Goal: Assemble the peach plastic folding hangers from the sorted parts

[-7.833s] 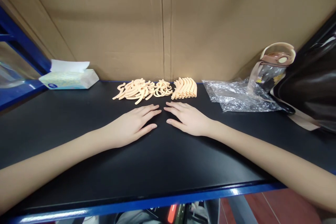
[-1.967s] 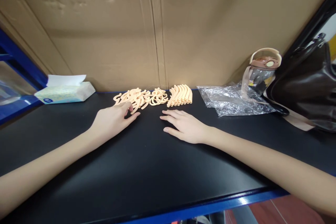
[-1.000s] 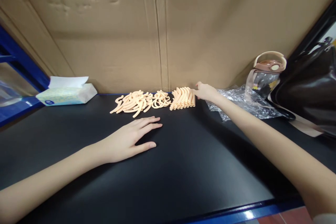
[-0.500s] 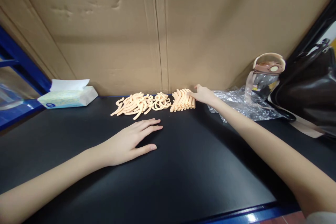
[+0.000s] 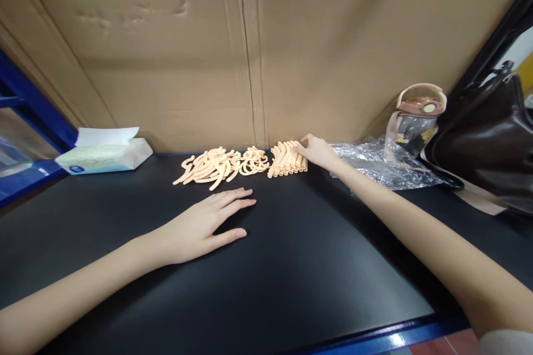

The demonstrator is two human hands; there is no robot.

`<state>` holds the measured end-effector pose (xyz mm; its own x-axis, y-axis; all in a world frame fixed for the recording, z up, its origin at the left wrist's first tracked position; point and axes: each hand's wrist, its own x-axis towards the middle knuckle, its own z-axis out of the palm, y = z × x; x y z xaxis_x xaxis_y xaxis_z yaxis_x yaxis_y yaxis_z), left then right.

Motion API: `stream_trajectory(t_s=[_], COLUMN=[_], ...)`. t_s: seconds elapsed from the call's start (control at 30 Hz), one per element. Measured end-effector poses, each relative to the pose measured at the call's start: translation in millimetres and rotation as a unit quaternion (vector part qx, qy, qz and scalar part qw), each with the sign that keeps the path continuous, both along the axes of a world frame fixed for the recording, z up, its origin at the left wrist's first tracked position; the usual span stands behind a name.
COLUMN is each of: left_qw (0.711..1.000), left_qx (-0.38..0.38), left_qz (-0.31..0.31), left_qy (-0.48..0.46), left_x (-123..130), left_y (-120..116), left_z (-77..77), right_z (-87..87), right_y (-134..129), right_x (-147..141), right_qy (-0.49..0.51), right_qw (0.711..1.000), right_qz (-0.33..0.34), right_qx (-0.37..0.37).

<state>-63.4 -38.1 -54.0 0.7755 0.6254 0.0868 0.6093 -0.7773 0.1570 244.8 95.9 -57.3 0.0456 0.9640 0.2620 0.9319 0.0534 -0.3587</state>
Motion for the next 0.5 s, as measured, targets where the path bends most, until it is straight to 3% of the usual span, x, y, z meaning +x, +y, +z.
stream_trajectory(t_s=[0.5], left_qw=[1.0], left_qx=[0.003], left_qz=[0.003], left_qy=[0.004], left_x=[-0.2], left_y=[-0.2], left_z=[0.0], right_z=[-3.2], right_y=[-0.6], right_x=[0.1], right_qy=[-0.018], right_qw=[1.0], right_qz=[-0.005], right_qx=[0.003])
